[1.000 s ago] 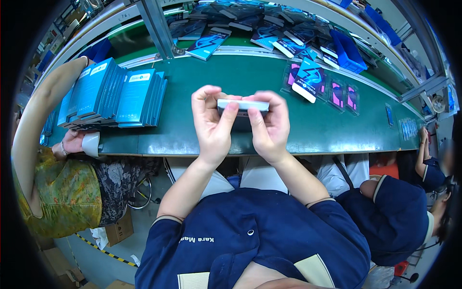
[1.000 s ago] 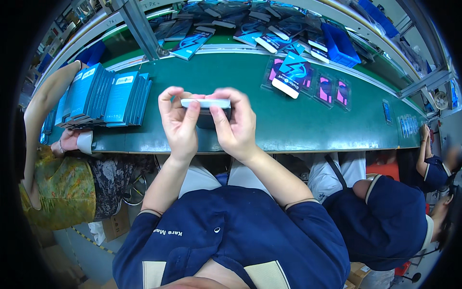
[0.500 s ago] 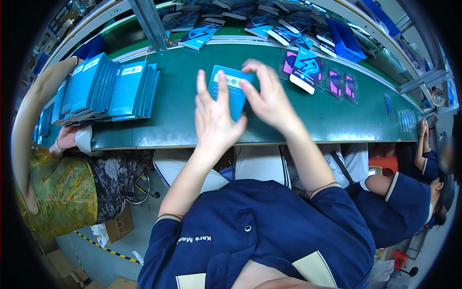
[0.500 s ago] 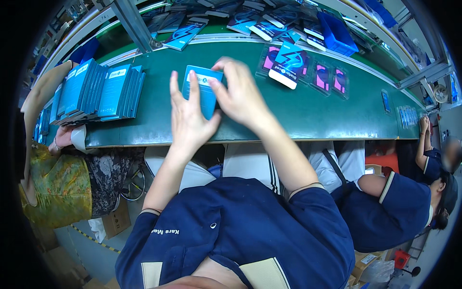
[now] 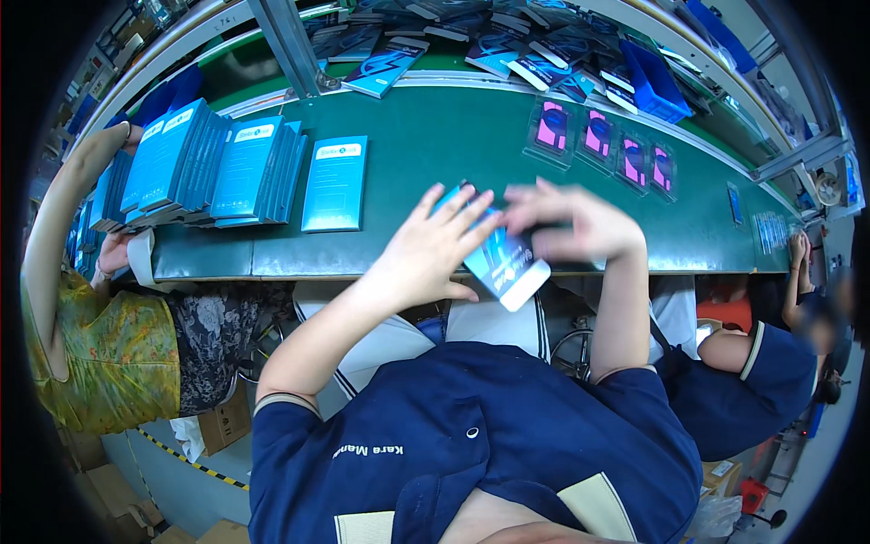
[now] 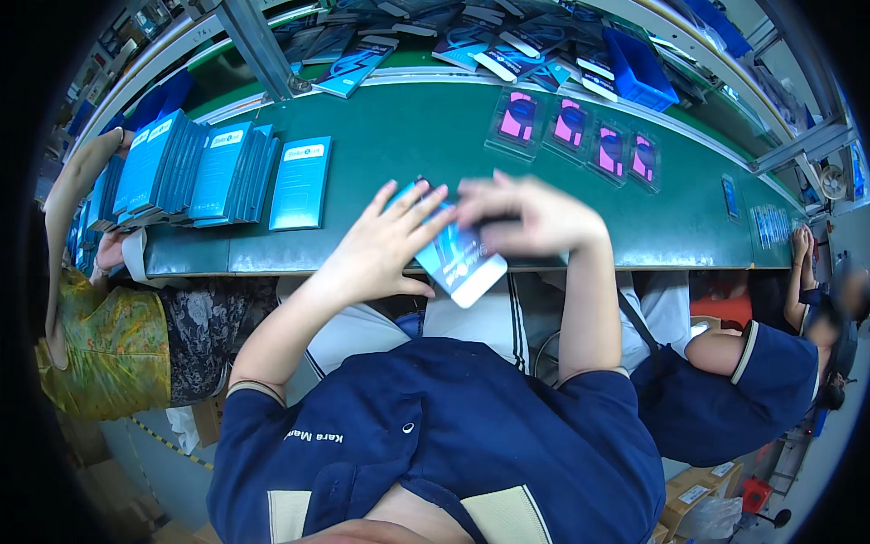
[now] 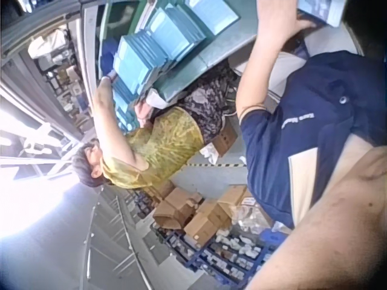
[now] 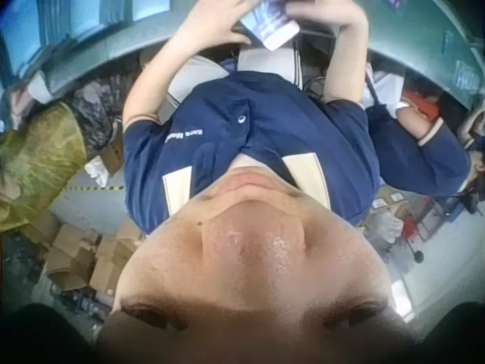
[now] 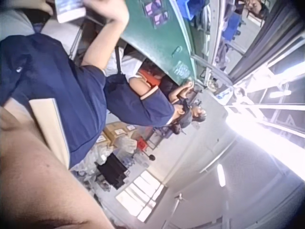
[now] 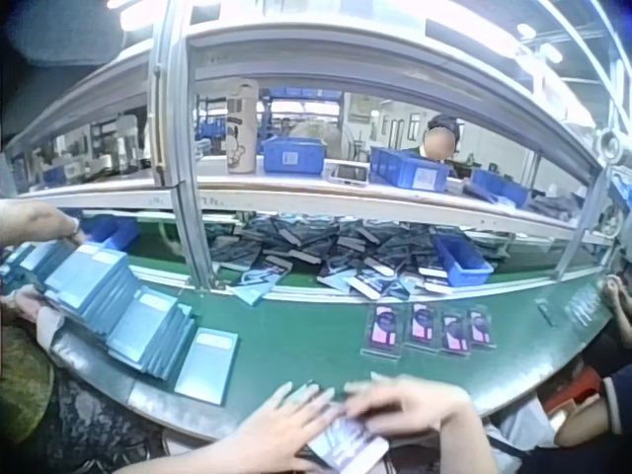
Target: The recorder is assembling small blue boxes at a workstation.
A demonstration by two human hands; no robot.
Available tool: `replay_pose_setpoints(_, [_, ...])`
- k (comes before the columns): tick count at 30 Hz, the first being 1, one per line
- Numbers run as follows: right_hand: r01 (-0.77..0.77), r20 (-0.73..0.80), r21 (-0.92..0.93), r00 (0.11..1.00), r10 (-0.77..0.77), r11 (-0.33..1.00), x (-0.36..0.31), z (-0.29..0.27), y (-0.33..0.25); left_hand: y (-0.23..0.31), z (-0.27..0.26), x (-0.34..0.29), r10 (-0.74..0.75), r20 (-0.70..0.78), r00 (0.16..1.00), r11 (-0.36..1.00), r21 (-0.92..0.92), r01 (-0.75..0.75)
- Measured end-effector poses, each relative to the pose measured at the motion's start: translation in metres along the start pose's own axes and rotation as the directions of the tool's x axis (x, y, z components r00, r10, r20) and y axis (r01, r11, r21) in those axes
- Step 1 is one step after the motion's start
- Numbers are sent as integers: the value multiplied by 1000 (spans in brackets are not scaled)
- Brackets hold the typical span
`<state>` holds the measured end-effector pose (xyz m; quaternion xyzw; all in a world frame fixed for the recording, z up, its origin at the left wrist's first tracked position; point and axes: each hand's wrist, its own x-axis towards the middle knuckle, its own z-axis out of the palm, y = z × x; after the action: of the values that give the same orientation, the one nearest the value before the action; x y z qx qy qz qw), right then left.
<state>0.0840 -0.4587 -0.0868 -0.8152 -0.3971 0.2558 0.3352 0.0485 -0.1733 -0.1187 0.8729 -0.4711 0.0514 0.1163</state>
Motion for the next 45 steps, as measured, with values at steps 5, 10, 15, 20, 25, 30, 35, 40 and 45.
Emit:
replay_pose_setpoints(5, [-564, -799, -468, 599, -54, 681, 34, 31, 60, 7, -40, 13, -59, -2, 998, 998, 29, 59])
replay_pose_setpoints(10, [-651, -868, -181, 459, 192, 737, 20, 73, -19, -22, -51, 28, -457, 192, 868, 872, -93, 480])
replay_pose_setpoints(15, [-700, -913, -167, 376, 160, 694, 2, 91, -4, -39, -8, 21, -83, -58, 995, 991, -111, 76])
replay_pose_setpoints(20, [-417, -819, 53, 502, 279, 907, -24, 63, 7, -34, -3, 24, -223, -50, 974, 938, -281, 201])
replay_pose_setpoints(25, [-218, -480, -110, 866, 140, 970, -12, 61, -9, -35, 2, 27, -124, -121, 985, 978, -181, 101])
replay_pose_setpoints(30, [227, -661, 173, 749, -58, 958, 29, 89, -33, -32, -2, 33, -69, -112, 991, 981, -188, 47])
replay_pose_setpoints(35, [610, -787, 601, 565, 249, 517, 48, 64, -64, -5, 0, 44, -442, -648, 620, 839, -544, 30])
replay_pose_setpoints(40, [648, -838, 540, 478, 264, 538, 77, 63, -78, 9, 12, 48, -655, -637, 406, 633, -756, -164])
replay_pose_setpoints(45, [392, -923, -229, 204, -327, 891, 92, 82, -54, 18, -14, 39, -754, -463, 466, 165, -820, -548])
